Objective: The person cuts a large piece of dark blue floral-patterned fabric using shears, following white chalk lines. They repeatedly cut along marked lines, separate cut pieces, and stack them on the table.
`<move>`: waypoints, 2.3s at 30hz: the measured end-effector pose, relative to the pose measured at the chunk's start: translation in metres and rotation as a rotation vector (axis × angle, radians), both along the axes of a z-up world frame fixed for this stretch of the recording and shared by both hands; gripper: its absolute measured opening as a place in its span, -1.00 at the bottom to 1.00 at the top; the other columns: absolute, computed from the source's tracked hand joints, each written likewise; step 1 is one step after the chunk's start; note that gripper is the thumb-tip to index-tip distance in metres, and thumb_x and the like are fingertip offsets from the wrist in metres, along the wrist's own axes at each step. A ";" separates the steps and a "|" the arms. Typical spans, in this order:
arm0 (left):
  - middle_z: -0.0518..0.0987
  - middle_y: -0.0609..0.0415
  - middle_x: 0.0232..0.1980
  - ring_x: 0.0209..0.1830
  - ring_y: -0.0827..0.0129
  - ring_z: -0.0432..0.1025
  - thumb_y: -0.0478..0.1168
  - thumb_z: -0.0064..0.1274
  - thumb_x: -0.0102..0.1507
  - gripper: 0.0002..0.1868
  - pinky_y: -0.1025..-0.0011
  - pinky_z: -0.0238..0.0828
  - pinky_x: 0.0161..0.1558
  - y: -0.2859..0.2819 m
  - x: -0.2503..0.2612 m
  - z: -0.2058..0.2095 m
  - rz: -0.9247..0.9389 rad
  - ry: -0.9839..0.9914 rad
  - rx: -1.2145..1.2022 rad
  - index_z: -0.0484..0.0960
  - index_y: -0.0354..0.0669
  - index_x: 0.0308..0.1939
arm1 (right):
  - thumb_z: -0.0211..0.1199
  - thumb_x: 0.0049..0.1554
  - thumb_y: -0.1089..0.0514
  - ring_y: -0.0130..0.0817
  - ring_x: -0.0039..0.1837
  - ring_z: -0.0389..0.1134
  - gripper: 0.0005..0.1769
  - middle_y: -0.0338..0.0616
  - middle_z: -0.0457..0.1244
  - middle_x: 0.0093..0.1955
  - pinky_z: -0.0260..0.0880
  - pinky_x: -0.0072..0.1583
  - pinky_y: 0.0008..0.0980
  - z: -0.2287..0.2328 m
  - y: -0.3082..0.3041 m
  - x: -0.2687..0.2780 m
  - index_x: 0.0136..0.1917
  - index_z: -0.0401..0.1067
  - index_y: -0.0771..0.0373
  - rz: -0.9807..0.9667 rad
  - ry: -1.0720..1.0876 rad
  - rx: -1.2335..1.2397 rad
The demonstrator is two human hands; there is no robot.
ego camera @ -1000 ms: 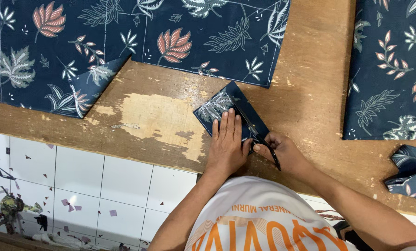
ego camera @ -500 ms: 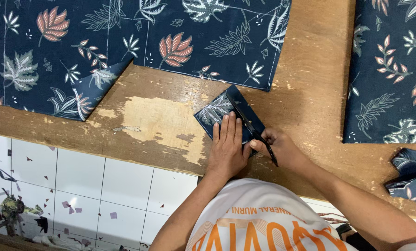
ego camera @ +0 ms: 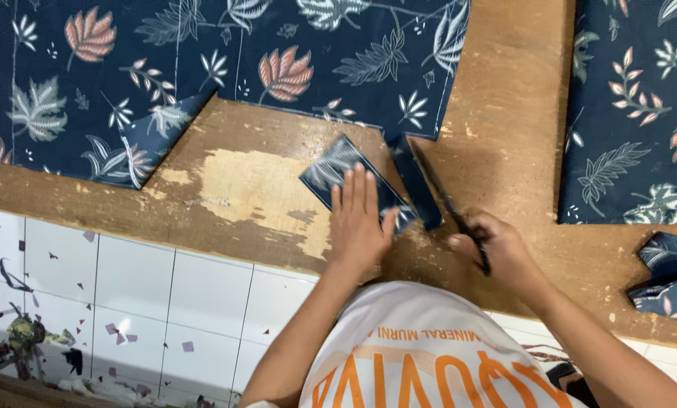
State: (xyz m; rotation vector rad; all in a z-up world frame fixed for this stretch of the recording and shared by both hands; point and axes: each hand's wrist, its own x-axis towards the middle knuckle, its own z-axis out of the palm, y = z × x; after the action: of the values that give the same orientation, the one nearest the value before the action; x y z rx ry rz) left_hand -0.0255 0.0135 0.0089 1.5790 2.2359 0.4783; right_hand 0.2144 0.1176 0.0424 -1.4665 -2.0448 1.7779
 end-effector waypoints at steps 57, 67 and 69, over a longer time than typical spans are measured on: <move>0.62 0.10 -0.09 0.01 0.20 0.41 -0.31 0.22 0.22 -0.95 0.25 0.19 0.14 -0.039 -0.021 0.013 0.111 -0.344 0.366 0.74 -0.22 -0.26 | 0.48 -0.09 -0.21 -0.25 -0.41 0.17 -0.43 -0.05 0.20 -0.46 0.25 -0.30 -0.21 0.004 -0.057 0.081 -0.19 0.45 0.35 -0.031 -0.326 0.144; 0.56 0.04 -0.12 -0.16 0.33 0.45 -0.39 0.17 0.26 -0.92 0.46 0.38 -0.15 -0.032 -0.006 0.033 0.303 -0.658 0.279 0.69 -0.36 -0.20 | 0.29 0.10 0.04 0.14 0.02 0.39 -0.49 0.24 0.31 0.12 0.45 0.01 -0.06 0.030 -0.043 0.061 0.24 0.39 0.36 0.114 -0.474 0.572; 0.55 0.04 -0.15 -0.22 0.35 0.42 -0.38 0.18 0.26 -0.91 0.48 0.34 -0.21 -0.032 0.003 0.036 0.333 -0.686 0.247 0.70 -0.36 -0.18 | 0.32 0.08 -0.03 0.14 0.04 0.39 -0.46 0.23 0.33 0.13 0.42 0.02 -0.04 0.031 -0.048 0.050 0.22 0.41 0.35 0.083 -0.426 0.688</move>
State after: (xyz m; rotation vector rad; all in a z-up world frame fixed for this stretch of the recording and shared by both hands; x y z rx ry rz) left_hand -0.0227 -0.0186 0.0451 0.9173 1.9267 1.2179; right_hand 0.2641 0.0693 0.0736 -1.6055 -2.5574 0.6502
